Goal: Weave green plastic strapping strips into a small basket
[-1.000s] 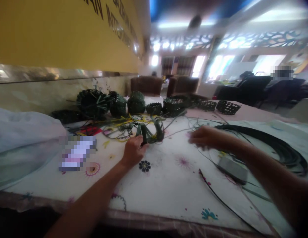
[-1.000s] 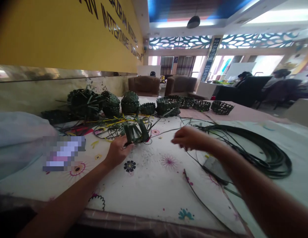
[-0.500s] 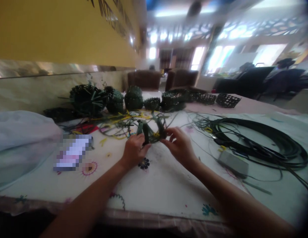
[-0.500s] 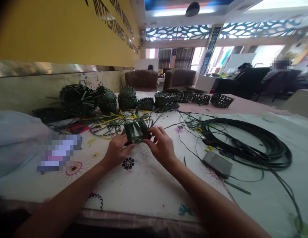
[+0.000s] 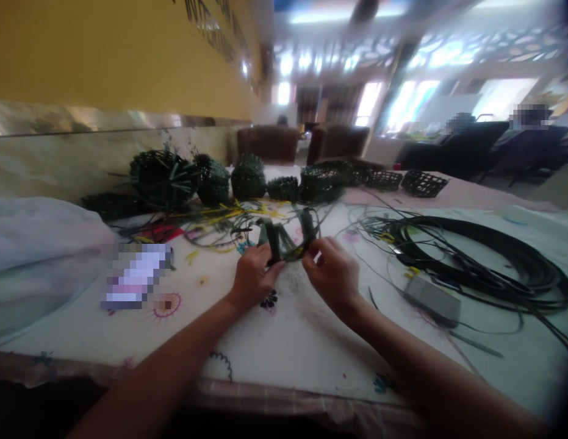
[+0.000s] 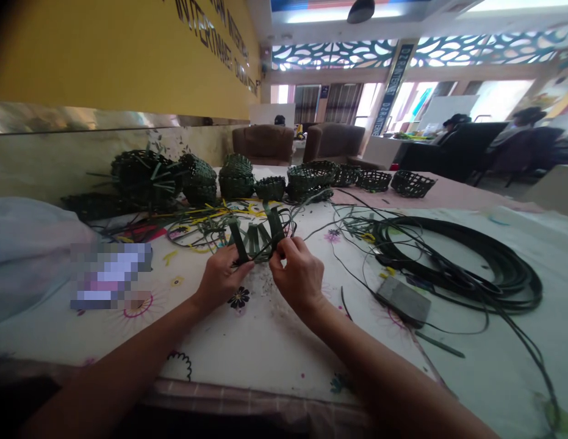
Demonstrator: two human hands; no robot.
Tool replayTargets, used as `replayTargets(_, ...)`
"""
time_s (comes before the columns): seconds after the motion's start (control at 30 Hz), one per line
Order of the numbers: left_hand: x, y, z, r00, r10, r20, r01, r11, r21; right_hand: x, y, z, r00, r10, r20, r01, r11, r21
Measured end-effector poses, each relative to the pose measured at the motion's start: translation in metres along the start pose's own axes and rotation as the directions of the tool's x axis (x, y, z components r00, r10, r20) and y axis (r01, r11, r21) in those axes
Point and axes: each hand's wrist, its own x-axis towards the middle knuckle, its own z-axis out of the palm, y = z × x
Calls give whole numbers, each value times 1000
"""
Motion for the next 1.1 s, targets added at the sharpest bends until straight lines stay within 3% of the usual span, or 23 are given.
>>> replayTargets(0.1,-2,2,4,1000,-3,-4,3,999,39,0,-1,0,1000,-24,11,25,981,-192)
replayTargets(0.2,-4,4,8,1000,4,12,-5,995,100,1,2,1,998,-34,45,46,960,-277)
replayTargets(0.47,-7,5,11,1000,27,10,-28,993,111,6,10,2,998,41,44,-33,983,-179)
replayTargets(0.7,-6,4,11,1000,-1,-24,2,1000,28,-2,9,6,974,-221,-42,199,933,-299)
replayTargets(0.83,-6,3,11,1000,6,-25,-6,1000,14,-1,18,6,945,-328,11,310,881,-358)
replayTargets(0.97,-7,3,12,1000,12,-24,-11,1000,23,0,23,4,918,-391,73,397,888,-231)
replayTargets(1.1,-7,3,11,999,27,-23,-27,1000,10,-3,14,2,934,-351,71,356,895,-268)
